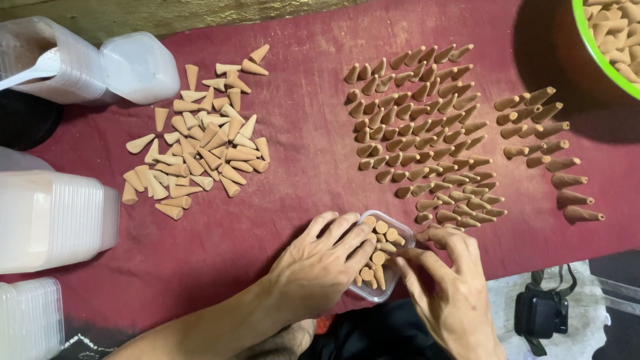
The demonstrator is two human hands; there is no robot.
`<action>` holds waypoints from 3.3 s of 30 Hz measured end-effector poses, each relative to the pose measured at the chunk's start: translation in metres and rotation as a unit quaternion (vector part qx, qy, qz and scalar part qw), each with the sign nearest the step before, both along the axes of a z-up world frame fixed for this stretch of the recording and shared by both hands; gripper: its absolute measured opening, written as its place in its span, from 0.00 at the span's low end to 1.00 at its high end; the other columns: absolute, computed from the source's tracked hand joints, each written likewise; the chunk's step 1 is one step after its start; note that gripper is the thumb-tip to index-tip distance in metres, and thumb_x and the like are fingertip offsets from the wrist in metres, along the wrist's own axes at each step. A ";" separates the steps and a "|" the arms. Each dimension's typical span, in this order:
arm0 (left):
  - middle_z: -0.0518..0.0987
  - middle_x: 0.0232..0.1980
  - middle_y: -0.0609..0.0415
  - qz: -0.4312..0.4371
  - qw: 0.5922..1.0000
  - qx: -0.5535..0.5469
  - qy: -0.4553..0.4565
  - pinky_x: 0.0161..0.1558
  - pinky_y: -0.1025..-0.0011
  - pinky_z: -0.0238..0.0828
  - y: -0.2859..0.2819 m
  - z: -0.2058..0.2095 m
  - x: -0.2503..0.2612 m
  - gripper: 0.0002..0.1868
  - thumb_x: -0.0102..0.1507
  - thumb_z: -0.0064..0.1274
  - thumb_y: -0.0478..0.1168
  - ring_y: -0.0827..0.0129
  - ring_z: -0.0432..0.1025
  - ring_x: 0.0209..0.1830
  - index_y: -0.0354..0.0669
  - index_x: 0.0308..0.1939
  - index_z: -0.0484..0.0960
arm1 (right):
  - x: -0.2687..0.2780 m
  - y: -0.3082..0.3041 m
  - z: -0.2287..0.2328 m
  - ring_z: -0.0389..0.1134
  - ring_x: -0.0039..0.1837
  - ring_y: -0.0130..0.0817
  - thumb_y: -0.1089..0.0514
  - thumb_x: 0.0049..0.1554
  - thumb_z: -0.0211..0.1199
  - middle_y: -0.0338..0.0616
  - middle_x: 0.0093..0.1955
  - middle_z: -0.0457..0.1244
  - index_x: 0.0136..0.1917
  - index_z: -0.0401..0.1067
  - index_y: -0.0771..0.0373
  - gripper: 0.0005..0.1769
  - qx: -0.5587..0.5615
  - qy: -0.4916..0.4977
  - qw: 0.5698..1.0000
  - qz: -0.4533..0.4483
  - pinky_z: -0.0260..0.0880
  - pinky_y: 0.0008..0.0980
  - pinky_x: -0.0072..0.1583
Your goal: Picking up incense cones from a pile and placing them into a small plastic container for packaging.
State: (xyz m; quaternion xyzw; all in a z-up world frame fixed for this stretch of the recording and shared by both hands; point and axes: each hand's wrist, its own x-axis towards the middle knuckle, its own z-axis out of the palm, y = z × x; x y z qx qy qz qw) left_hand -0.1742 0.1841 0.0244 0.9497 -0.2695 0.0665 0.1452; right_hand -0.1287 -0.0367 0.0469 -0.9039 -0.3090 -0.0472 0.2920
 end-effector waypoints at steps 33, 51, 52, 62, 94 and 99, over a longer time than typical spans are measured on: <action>0.79 0.52 0.43 -0.112 0.988 -0.065 -0.082 0.61 0.55 0.69 0.006 0.014 0.015 0.12 0.71 0.40 0.32 0.51 0.71 0.55 0.32 0.50 0.80 | 0.003 -0.004 -0.007 0.63 0.62 0.46 0.54 0.57 0.66 0.48 0.57 0.63 0.51 0.78 0.62 0.12 0.038 0.039 0.998 0.007 0.66 0.42 0.65; 0.82 0.49 0.46 -0.070 0.990 -0.058 -0.105 0.58 0.55 0.69 -0.004 0.025 0.018 0.09 0.69 0.44 0.33 0.52 0.75 0.52 0.39 0.42 0.82 | 0.007 -0.009 0.015 0.69 0.56 0.38 0.58 0.56 0.69 0.43 0.50 0.68 0.49 0.79 0.62 0.08 0.123 0.030 0.990 -0.061 0.69 0.34 0.63; 0.82 0.49 0.46 -0.076 0.990 -0.060 -0.106 0.58 0.55 0.69 -0.008 0.027 0.020 0.09 0.69 0.44 0.33 0.52 0.75 0.52 0.39 0.42 0.82 | 0.009 -0.014 0.014 0.69 0.56 0.38 0.58 0.56 0.69 0.43 0.50 0.68 0.49 0.79 0.62 0.08 0.122 0.028 0.990 -0.066 0.69 0.34 0.63; 0.79 0.51 0.46 -0.109 0.980 -0.148 -0.068 0.60 0.53 0.66 -0.061 0.036 0.062 0.16 0.55 0.63 0.37 0.51 0.71 0.55 0.37 0.46 0.81 | 0.046 -0.066 0.000 0.70 0.43 0.31 0.65 0.59 0.71 0.46 0.48 0.69 0.51 0.78 0.66 0.07 0.144 -0.015 0.953 -0.265 0.70 0.29 0.55; 0.79 0.61 0.51 0.003 0.962 -0.246 0.121 0.67 0.39 0.47 -0.129 0.036 0.144 0.30 0.57 0.43 0.37 0.57 0.67 0.65 0.41 0.64 0.77 | 0.095 -0.077 -0.013 0.69 0.36 0.40 0.63 0.58 0.72 0.41 0.35 0.69 0.56 0.83 0.54 0.12 0.145 -0.072 0.956 -0.245 0.70 0.35 0.40; 0.82 0.60 0.55 -0.007 0.942 -0.313 0.126 0.64 0.54 0.51 -0.102 0.066 0.099 0.26 0.57 0.45 0.33 0.64 0.71 0.63 0.44 0.60 0.80 | 0.049 -0.060 0.020 0.64 0.46 0.35 0.68 0.64 0.69 0.58 0.56 0.60 0.57 0.76 0.71 0.08 0.157 -0.101 0.968 -0.168 0.72 0.31 0.55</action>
